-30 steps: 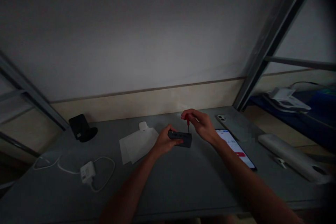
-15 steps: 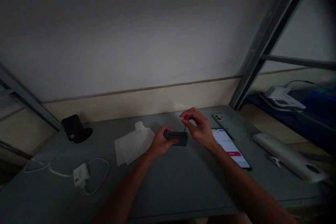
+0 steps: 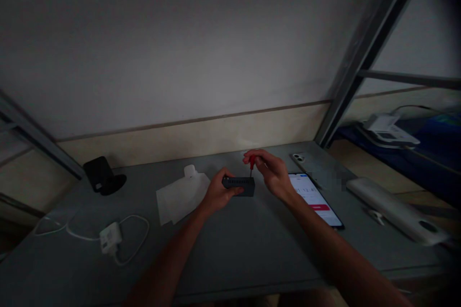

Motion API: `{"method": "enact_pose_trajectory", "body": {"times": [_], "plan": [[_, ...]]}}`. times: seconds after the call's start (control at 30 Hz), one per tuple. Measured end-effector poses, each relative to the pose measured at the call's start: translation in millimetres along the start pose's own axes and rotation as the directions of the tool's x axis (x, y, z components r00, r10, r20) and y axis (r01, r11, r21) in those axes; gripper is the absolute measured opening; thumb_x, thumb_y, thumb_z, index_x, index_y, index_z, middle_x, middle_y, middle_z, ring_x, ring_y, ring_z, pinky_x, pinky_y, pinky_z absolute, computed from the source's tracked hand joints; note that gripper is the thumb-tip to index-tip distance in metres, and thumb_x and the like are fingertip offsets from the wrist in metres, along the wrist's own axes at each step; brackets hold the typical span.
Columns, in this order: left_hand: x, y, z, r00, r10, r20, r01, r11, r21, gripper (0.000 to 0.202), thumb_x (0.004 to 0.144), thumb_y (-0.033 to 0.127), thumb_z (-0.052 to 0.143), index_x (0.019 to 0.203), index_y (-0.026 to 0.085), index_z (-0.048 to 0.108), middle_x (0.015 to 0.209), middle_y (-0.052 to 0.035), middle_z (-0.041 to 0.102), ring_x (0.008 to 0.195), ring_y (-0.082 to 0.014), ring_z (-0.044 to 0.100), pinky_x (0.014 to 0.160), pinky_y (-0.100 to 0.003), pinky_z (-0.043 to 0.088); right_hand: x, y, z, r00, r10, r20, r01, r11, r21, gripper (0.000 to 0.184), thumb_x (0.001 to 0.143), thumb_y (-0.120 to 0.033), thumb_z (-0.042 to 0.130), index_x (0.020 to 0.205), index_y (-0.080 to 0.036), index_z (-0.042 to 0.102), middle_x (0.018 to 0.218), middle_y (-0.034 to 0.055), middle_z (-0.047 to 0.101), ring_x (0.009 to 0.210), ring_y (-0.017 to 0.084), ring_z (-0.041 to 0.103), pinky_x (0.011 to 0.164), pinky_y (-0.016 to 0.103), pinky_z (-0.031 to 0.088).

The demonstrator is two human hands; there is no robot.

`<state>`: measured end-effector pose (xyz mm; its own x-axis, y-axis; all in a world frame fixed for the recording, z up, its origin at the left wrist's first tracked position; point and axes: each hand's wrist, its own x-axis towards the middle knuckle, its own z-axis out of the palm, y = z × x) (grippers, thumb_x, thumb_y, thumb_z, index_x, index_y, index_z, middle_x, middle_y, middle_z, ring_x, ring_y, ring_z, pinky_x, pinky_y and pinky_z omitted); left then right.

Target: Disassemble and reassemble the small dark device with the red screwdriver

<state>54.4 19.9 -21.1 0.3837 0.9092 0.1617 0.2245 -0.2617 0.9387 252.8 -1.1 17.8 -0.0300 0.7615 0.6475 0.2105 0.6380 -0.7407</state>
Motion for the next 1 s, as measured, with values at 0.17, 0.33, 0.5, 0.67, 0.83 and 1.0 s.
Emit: {"method": "enact_pose_trajectory", "body": {"times": [0.17,0.33,0.5,0.67,0.83,1.0], "plan": [[0.5,-2.9,-0.2,1.0,0.021,-0.013,-0.02,1.0,0.01,0.041,0.066,0.032,0.084,0.085,0.019,0.051,0.074,0.0047,0.051,0.07,-0.0131,0.047,0.065,-0.024,0.033,0.1,2.3,1.2,0.994,-0.061,-0.087,0.056,0.997,-0.056,0.013,0.095,-0.028,0.062,0.103,-0.024,0.072,0.098,0.0053,0.066,0.086,0.019,0.062,0.078,0.035,0.051],[0.2,-1.9,-0.5,1.0,0.009,-0.005,-0.009,1.0,0.0,0.04,0.065,0.031,0.085,0.085,0.019,0.052,0.073,0.005,0.051,0.07,-0.0135,0.048,0.065,-0.024,0.034,-0.9,4.0,1.0,1.0,0.025,-0.013,-0.025,0.999,0.041,0.021,0.1,-0.028,0.051,0.115,-0.025,0.066,0.101,0.005,0.069,0.086,0.019,0.064,0.08,0.036,0.051],[0.5,-2.2,-0.5,1.0,-0.002,-0.002,0.002,1.0,-0.016,0.042,0.064,0.032,0.085,0.085,0.019,0.052,0.073,0.0053,0.051,0.069,-0.013,0.047,0.064,-0.024,0.033,0.5,4.7,1.5,0.995,-0.046,-0.085,0.041,0.997,-0.058,0.013,0.093,-0.025,0.062,0.104,-0.024,0.069,0.098,0.0044,0.065,0.085,0.018,0.062,0.077,0.034,0.051],[1.3,-4.2,-1.3,1.0,0.008,-0.002,-0.008,1.0,-0.018,0.044,0.063,0.035,0.086,0.085,0.019,0.051,0.074,0.0054,0.051,0.069,-0.013,0.047,0.064,-0.024,0.033,1.4,4.9,-1.1,1.0,0.0,-0.022,0.0,1.0,-0.002,0.02,0.099,-0.028,0.052,0.112,-0.024,0.067,0.101,0.0059,0.067,0.087,0.019,0.063,0.078,0.036,0.052],[0.6,-2.1,-1.3,1.0,0.017,0.001,-0.017,1.0,-0.006,0.042,0.065,0.034,0.085,0.085,0.019,0.051,0.075,0.0048,0.051,0.07,-0.0133,0.048,0.065,-0.024,0.034,1.0,5.7,-2.0,0.997,-0.059,-0.059,0.054,0.996,-0.073,0.017,0.095,-0.028,0.06,0.108,-0.025,0.07,0.101,0.0056,0.066,0.08,0.018,0.062,0.077,0.036,0.052],[0.0,-0.6,-1.5,1.0,0.01,0.002,-0.01,1.0,0.001,0.042,0.064,0.033,0.085,0.085,0.019,0.052,0.076,0.0046,0.052,0.071,-0.0136,0.048,0.065,-0.024,0.034,0.7,4.3,-0.6,1.0,-0.006,-0.016,0.006,1.0,-0.019,0.021,0.098,-0.029,0.055,0.114,-0.025,0.067,0.107,0.0067,0.068,0.093,0.02,0.064,0.083,0.037,0.053]]}}
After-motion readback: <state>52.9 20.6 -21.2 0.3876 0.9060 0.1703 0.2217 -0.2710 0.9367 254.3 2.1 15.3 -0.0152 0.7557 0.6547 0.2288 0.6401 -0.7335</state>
